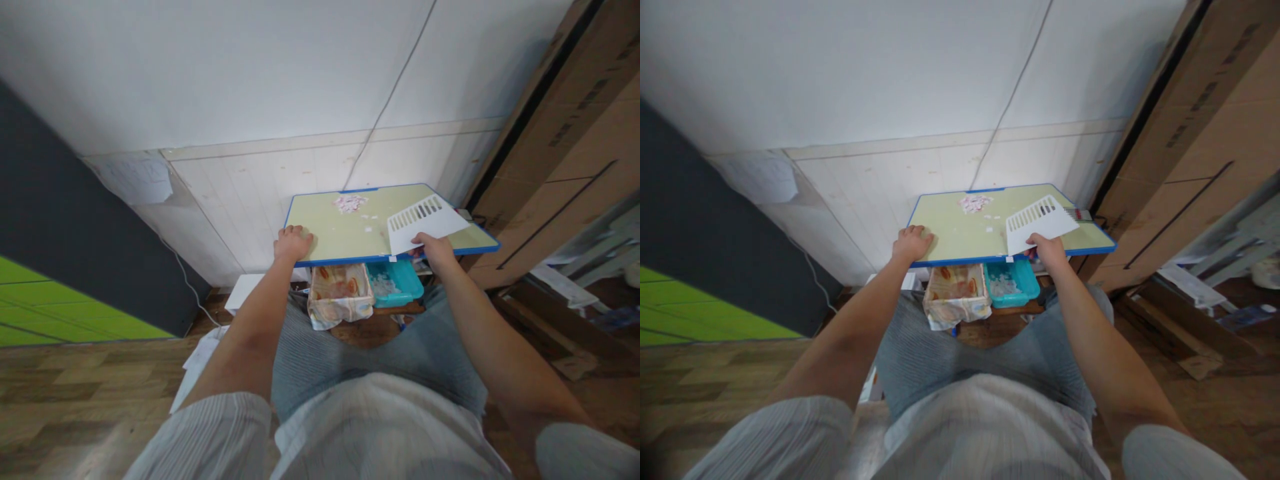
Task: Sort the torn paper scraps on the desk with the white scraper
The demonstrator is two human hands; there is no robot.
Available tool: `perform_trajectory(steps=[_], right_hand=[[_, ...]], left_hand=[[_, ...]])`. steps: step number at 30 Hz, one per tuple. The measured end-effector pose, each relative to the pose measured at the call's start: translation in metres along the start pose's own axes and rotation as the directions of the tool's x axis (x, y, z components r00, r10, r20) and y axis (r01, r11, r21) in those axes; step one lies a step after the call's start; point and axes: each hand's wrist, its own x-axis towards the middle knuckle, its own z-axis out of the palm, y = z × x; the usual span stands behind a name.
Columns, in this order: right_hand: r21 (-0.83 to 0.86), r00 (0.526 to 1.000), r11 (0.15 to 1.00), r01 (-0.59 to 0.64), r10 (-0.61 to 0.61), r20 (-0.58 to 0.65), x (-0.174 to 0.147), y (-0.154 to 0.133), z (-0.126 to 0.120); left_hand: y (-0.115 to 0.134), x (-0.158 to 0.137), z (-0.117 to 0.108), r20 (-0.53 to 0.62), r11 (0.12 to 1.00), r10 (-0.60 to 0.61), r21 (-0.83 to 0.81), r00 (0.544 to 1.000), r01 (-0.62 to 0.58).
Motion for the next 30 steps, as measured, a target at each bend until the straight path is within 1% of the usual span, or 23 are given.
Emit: perform_trajectory(steps=[3, 6, 11, 16, 21, 30], right_hand=[[0.025, 1.0, 1.0, -0.011, 0.012, -0.029, 0.008, -0.001, 0.005], [0.011, 1.0, 1.0, 0.003, -0.003, -0.024, 0.016, -0.003, 0.019], [-0.049, 0.998, 0.997, 0.059, -0.058, 0.031, 0.029, -0.01, 0.044], [-0.112, 0.992, 0.989, 0.091, -0.081, 0.096, 0.038, -0.017, 0.059], [-0.146, 0.993, 0.986, 0.086, -0.072, 0.098, 0.04, -0.017, 0.061], [-0.093, 0.996, 0.993, 0.073, -0.067, 0.066, 0.039, -0.012, 0.057]], left_hand=[[0.001, -0.001, -0.001, 0.006, 1.0, -0.002, -0.002, 1.0, 0.002], [0.001, -0.001, -0.002, 0.004, 1.0, -0.002, 0.0, 1.0, 0.002], [-0.002, 0.0, 0.001, -0.004, 1.0, 0.004, 0.014, 1.0, -0.004], [-0.003, 0.0, 0.002, -0.01, 1.0, 0.007, 0.025, 1.0, -0.007], [-0.003, 0.002, 0.002, -0.013, 1.0, 0.015, 0.014, 1.0, -0.015], [-0.005, 0.004, 0.004, -0.009, 1.0, 0.009, 0.012, 1.0, -0.008]])
